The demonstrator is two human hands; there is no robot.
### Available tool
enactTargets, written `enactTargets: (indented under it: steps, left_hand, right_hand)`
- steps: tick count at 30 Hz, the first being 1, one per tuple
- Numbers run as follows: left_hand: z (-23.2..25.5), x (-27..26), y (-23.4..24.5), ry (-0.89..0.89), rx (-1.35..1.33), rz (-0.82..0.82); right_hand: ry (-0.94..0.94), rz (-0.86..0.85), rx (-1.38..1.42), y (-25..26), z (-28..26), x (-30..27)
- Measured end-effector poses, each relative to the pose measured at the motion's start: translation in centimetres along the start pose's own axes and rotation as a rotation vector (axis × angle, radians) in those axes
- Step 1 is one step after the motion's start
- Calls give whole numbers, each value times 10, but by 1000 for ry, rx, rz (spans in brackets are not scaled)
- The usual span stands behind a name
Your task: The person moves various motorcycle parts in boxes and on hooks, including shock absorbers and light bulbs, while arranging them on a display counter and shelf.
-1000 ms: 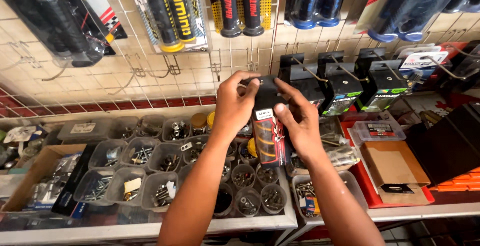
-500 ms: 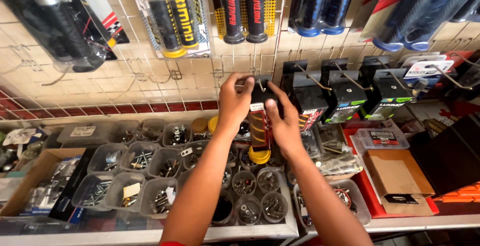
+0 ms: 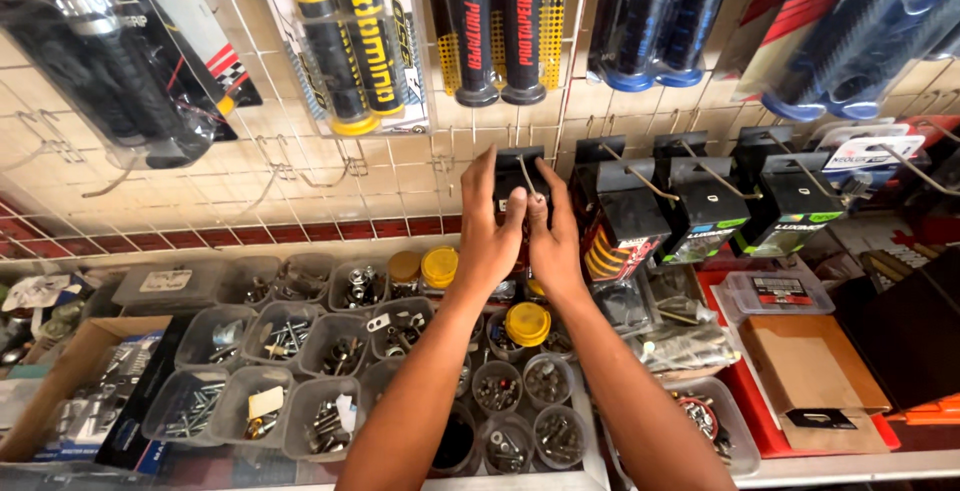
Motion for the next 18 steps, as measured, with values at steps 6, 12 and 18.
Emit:
enactTargets:
  steps: [6, 12, 18]
  left_hand:
    - [-4, -3, -2, -12, -19, -48]
    - [-10, -6, -6, -70, 28, -46]
    - [-10, -16, -5, -23, -6, -76]
  right_hand:
    - [-6, -10, -42, -2, 7, -3]
    - [2, -34, -25, -1, 17, -5]
    - [11, -32, -186, 7, -7, -15]
Point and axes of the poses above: each hand's wrist, its own x-axis towards the middle knuckle, its own y-axis out of the back of the hand, z = x × y, the point moved 5 cm from there along x, towards the middle knuckle, and after that the axes turned 1 degree about -x, right-handed, at the moved point
